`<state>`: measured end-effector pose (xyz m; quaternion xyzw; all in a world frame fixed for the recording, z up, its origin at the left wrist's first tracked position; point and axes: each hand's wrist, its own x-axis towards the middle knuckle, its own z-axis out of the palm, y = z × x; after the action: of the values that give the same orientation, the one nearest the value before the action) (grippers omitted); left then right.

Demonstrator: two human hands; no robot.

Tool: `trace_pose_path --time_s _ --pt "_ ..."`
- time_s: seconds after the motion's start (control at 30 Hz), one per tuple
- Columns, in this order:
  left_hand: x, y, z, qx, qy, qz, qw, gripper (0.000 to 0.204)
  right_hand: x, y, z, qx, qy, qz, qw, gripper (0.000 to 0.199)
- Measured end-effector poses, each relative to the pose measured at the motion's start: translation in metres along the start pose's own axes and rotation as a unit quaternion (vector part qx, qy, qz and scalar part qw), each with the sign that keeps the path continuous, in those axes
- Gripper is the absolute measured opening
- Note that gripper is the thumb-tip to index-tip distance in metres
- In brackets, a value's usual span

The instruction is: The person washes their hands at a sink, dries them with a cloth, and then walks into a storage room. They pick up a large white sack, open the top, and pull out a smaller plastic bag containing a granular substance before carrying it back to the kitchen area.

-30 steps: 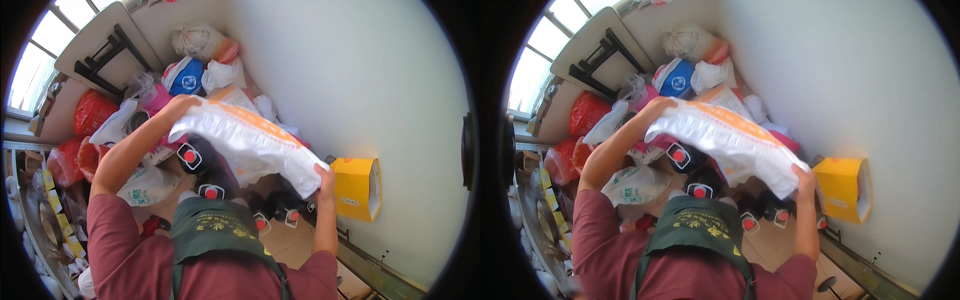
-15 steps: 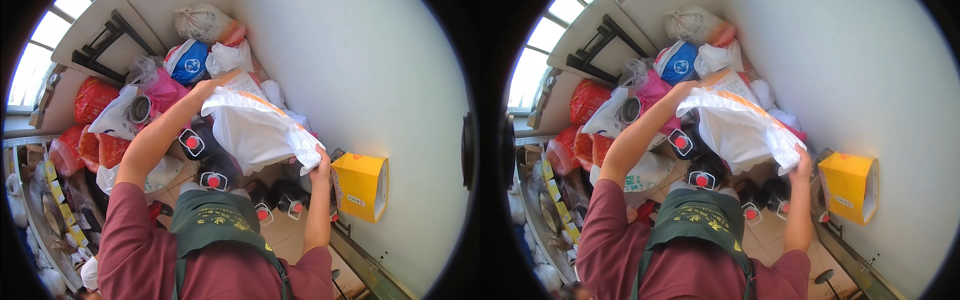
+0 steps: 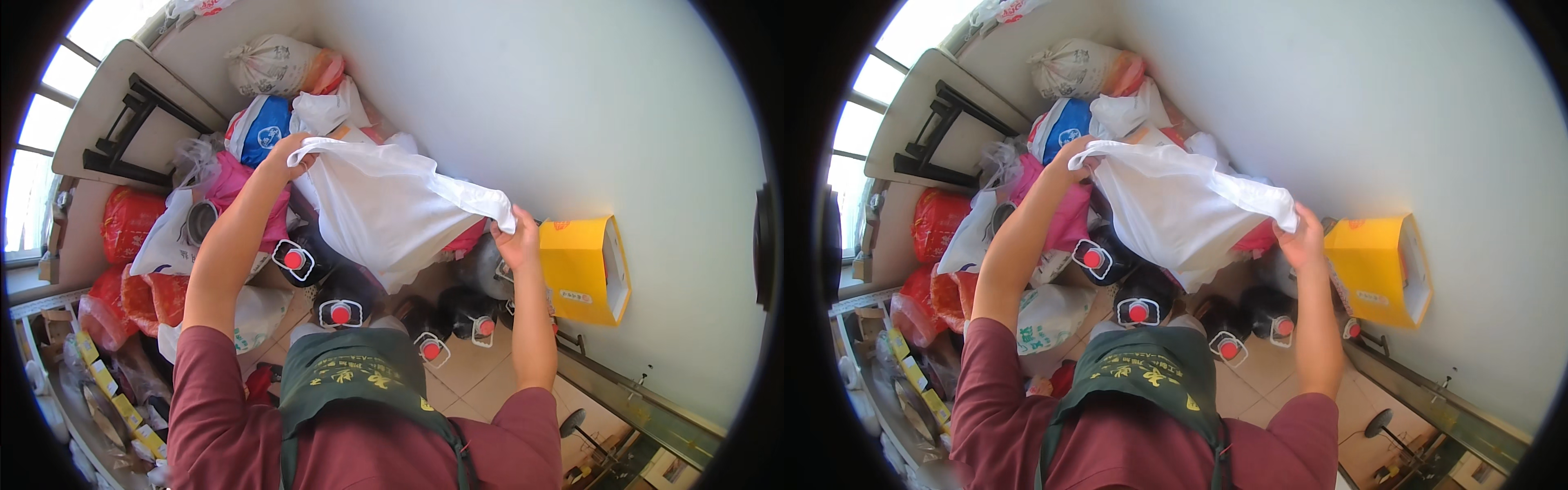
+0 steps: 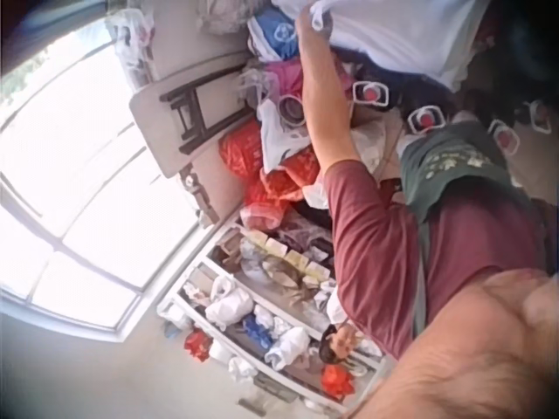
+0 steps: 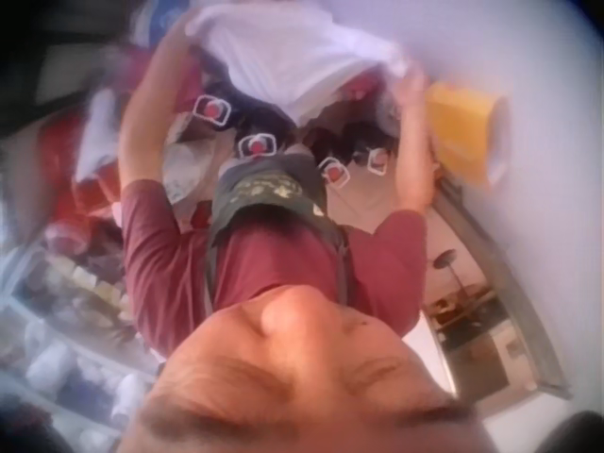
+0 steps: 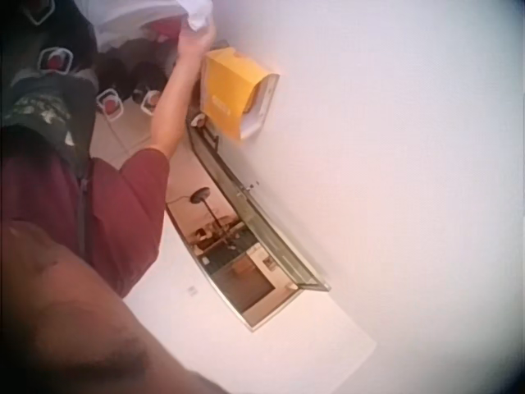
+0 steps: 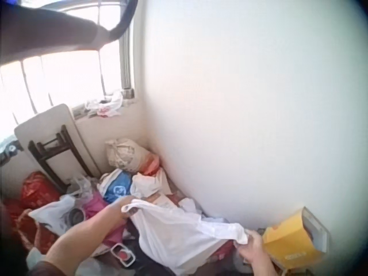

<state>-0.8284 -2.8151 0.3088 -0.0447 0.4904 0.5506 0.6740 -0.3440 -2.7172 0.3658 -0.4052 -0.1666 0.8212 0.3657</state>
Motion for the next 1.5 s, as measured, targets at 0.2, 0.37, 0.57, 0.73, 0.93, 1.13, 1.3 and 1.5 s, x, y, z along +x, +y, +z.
trace_pose_path --time_s 0.2,0.37,0.57,0.73,0.93,1.13,1.3,1.5 --pt "0.015 -0.009 0.006 -0.095 -0.009 -0.033 0.995 0.015 -0.018 0.032 -0.018 -0.420 -0.042 -0.358 0.833 0.035" --pt "0.005 -0.012 0.009 -0.123 -0.031 -0.046 0.991 0.012 0.000 -0.011 0.018 -0.480 0.122 -0.265 0.828 0.048" --pt "0.000 -0.016 -0.015 -0.151 -0.051 0.036 0.986 0.018 0.035 -0.014 0.010 -0.424 0.104 -0.265 0.860 0.048" --pt "-0.052 -0.028 -0.005 -0.021 0.011 0.110 0.994 0.046 0.038 -0.012 0.003 -0.409 0.121 -0.276 0.862 0.046" --pt "-0.109 -0.034 0.017 0.534 0.071 0.421 0.730 0.071 0.046 -0.007 0.007 -0.376 0.102 -0.259 0.884 0.044" --pt "-0.057 -0.025 0.010 0.450 0.031 0.368 0.813 0.033 0.030 -0.005 0.001 -0.319 0.032 -0.230 0.919 0.032" --pt "-0.061 -0.038 0.018 0.396 0.049 0.375 0.836 0.034 0.013 0.008 -0.008 -0.395 -0.005 -0.270 0.878 0.024" --pt "-0.047 -0.050 0.064 0.562 0.090 0.369 0.735 0.035 0.023 0.006 -0.015 -0.439 0.026 -0.257 0.860 0.029"
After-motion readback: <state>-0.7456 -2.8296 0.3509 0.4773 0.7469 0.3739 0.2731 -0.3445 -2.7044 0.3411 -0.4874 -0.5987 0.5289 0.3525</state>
